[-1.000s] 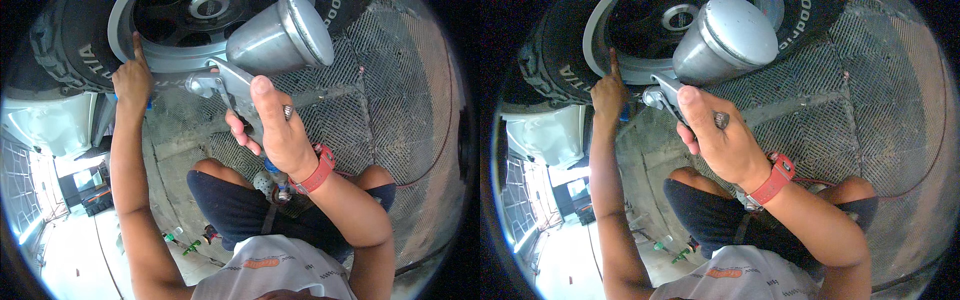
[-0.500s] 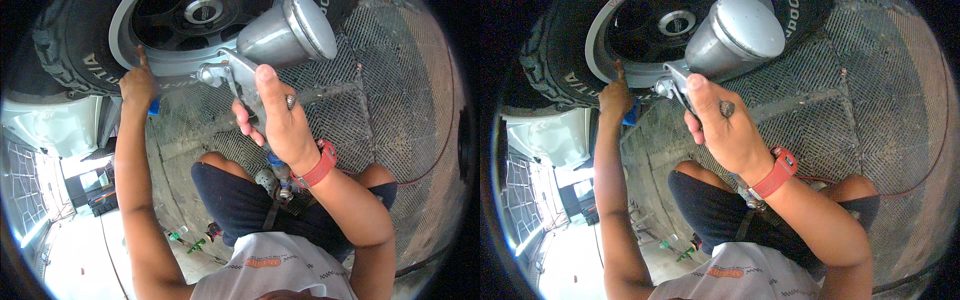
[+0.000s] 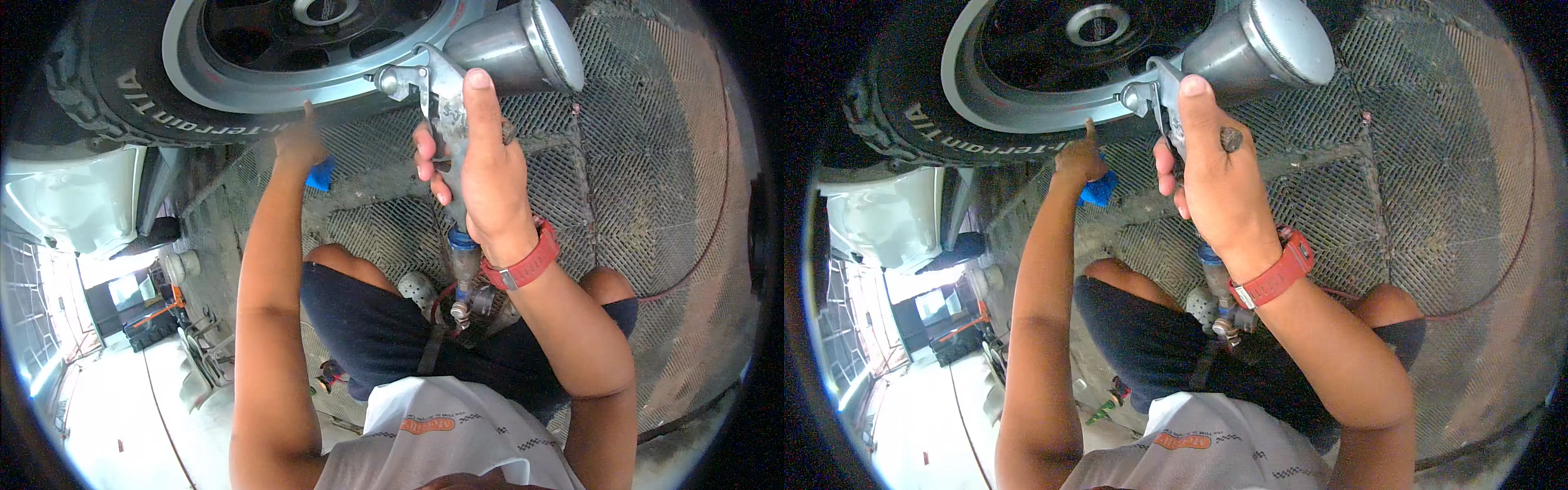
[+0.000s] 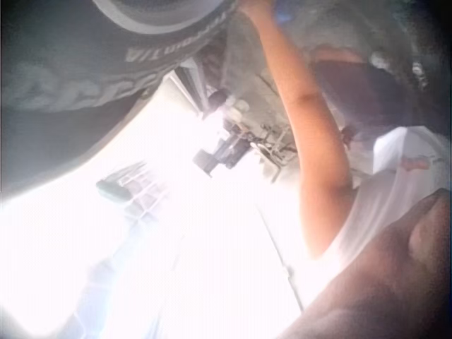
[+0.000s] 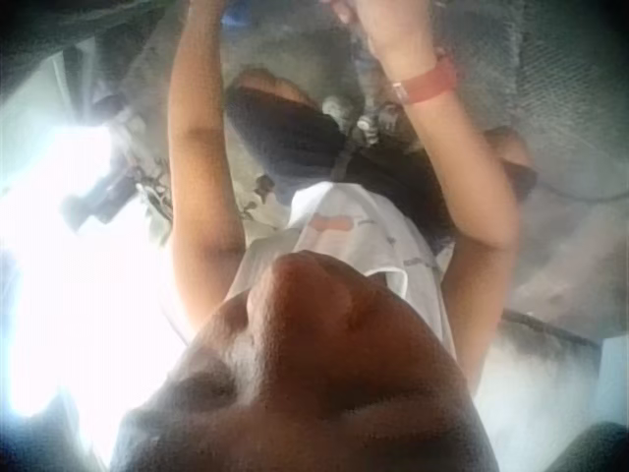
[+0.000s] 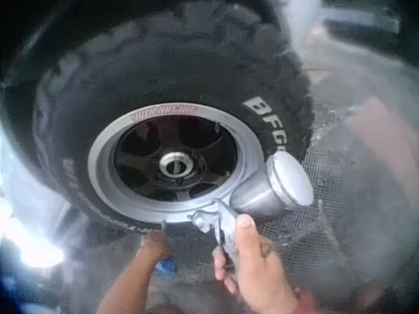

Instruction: The person uses a pneumatic polishing tool to clean the rim of a car wheel while holding a blue cloth in the other hand. The person moves the tool around the rim surface, wiping and polishing the metal area.

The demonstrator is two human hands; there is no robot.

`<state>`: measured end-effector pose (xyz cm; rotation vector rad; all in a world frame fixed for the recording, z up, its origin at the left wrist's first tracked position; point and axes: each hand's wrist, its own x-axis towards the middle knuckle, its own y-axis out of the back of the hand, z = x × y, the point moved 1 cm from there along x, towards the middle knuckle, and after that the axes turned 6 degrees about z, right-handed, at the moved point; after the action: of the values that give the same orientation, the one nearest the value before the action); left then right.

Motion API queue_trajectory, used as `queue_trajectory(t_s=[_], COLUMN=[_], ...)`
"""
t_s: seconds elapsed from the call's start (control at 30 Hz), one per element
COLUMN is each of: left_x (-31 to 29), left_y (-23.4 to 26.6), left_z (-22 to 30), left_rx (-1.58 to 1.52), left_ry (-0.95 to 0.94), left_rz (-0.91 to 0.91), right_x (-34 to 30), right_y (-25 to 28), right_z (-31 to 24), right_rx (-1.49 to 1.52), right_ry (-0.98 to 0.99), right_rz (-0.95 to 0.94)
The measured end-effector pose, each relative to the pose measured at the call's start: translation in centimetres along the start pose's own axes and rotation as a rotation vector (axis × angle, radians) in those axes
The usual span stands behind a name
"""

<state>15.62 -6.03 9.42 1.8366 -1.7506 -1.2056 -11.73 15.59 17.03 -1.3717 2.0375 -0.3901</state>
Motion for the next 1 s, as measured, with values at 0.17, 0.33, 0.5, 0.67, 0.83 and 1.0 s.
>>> queue_trajectory(t_s=[0.17,0.33,0.5,0.67,0.83,1.0], left_x=[-0.2,0.3,0.8,-0.3,-0.5,-0.7], left_y=[-0.4,-1.4,-1.5,-0.4,-0.3,-0.5], left_z=[3.3,5.9,5.2,2.8,0.6,-0.2], left_rx=[-0.135,-0.231,-0.276,-0.212,-0.205,-0.232], left_ry=[0.016,-0.050,-0.031,0.033,0.089,0.093], left_rz=[-0.016,0.002,0.053,0.054,0.122,0.172], right_x=[0.1,0.4,0.8,1.2,1.2,1.2], right_y=[-0.3,-0.9,-1.3,-1.5,-2.1,-2.6], right_z=[0.6,1.5,2.6,3.5,4.2,4.8], right_rx=[0.013,0.005,0.006,-0.033,-0.062,-0.079], right_ry=[-0.042,-0.055,-0.059,-0.069,-0.069,-0.086], right_rz=[0.019,0.051,0.104,0.115,0.114,0.105])
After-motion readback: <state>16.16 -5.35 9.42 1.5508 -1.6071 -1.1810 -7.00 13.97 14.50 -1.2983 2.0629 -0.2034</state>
